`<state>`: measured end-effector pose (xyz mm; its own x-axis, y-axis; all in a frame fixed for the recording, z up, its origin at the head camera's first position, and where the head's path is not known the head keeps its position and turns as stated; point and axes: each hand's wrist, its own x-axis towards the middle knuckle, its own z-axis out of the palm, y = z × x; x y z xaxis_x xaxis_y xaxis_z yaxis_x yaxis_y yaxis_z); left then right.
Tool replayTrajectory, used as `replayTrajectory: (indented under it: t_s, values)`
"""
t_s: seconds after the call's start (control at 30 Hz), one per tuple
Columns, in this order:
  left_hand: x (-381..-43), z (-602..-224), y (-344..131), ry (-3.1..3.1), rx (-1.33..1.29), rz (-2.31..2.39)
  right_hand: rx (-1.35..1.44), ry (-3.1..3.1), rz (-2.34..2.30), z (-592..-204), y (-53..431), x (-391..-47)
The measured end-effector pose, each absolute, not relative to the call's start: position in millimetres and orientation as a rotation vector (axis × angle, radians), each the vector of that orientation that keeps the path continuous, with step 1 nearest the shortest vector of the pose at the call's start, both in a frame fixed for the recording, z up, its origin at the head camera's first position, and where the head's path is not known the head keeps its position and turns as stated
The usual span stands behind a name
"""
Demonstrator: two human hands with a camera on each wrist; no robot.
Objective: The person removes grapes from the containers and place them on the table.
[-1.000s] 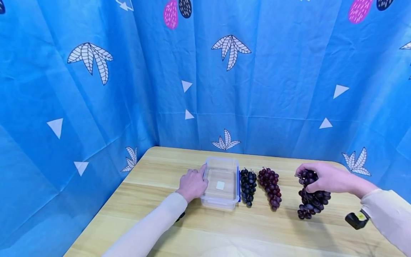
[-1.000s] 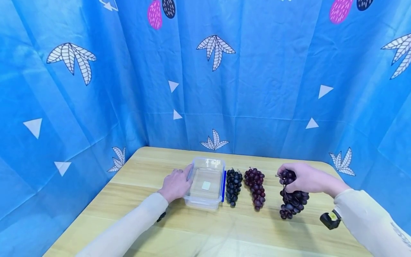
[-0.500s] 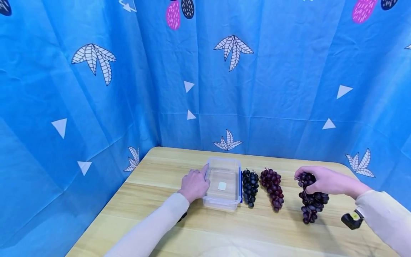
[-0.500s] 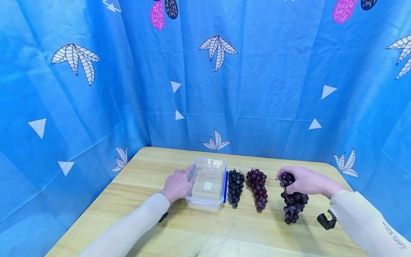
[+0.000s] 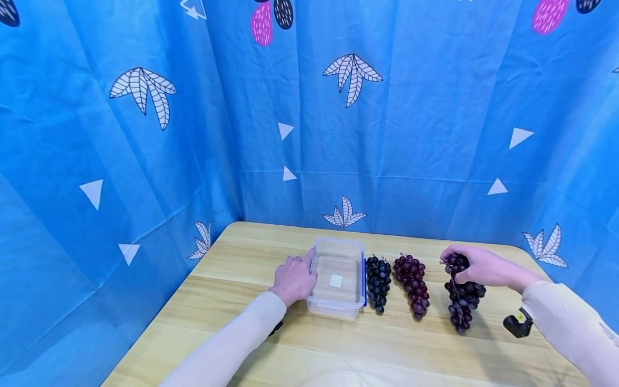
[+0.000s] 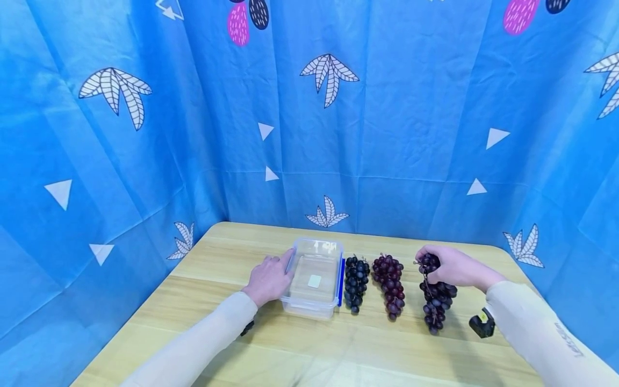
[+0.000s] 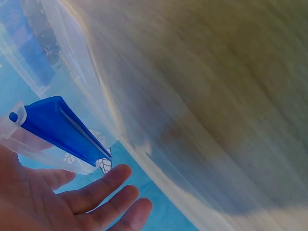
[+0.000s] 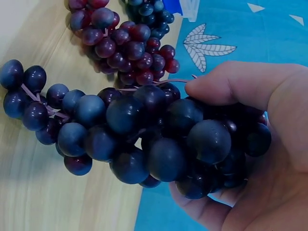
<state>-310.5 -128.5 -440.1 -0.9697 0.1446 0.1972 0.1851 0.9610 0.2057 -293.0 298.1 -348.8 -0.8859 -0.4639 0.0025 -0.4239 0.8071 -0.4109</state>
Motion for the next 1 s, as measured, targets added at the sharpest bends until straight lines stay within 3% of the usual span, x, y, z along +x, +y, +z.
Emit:
replayTrajectory:
  t_s: [1.0]
  values:
    - [-312.2,-443.0,-128.3,-2.929,-0.225,-0.319,-0.543,2.839,-0.779,-372.8,302.7,-341.0]
